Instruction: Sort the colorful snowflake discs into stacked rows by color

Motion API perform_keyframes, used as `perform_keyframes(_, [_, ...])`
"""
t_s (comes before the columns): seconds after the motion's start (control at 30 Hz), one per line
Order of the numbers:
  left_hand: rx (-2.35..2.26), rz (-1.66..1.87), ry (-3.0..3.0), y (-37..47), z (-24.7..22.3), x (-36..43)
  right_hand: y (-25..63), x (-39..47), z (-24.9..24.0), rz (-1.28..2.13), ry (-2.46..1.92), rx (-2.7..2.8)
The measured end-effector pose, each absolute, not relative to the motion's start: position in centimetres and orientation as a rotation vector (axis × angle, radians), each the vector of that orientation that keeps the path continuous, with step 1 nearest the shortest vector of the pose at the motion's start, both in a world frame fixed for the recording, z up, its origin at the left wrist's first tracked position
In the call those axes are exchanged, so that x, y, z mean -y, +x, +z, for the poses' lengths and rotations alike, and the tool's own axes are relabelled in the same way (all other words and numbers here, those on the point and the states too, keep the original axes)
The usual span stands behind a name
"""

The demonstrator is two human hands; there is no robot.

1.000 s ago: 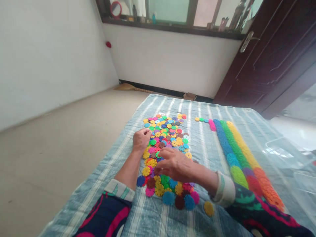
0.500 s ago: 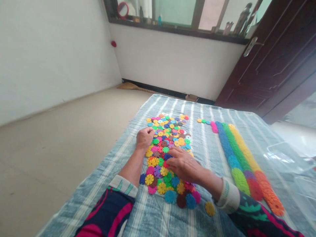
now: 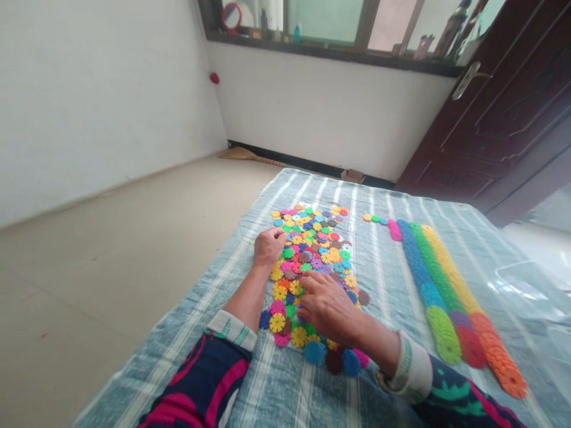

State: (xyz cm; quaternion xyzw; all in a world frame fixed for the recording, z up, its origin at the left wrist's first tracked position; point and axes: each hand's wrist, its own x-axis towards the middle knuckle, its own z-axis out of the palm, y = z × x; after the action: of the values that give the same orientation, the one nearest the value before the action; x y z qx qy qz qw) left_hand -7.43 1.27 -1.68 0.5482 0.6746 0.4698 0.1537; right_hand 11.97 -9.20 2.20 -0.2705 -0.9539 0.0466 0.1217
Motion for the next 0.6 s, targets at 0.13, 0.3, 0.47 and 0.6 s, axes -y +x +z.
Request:
perform_keyframes(0.13, [-1.938,1.340,1.582,-7.4,-1.5,-1.2,10.5,9.5,2.7,0.094,-0.689,2.778])
perform_keyframes(0.3, [-1.952,1.332,1.582,-7.4,-1.3,-1.1,8.5,8.8,3.1,0.039,-0.617,2.855])
perform_keyframes(0.47, [-1.949,1.315,1.575,-7.4,-1.2,-1.0,8.3,8.3,2.9,0.046,-0.615,2.856])
perform_keyframes(0.6, [-1.954,1.321,1.582,-7.5,-1.1,-1.2,8.9,7.9,2.8,0.182,-0.563,2.759])
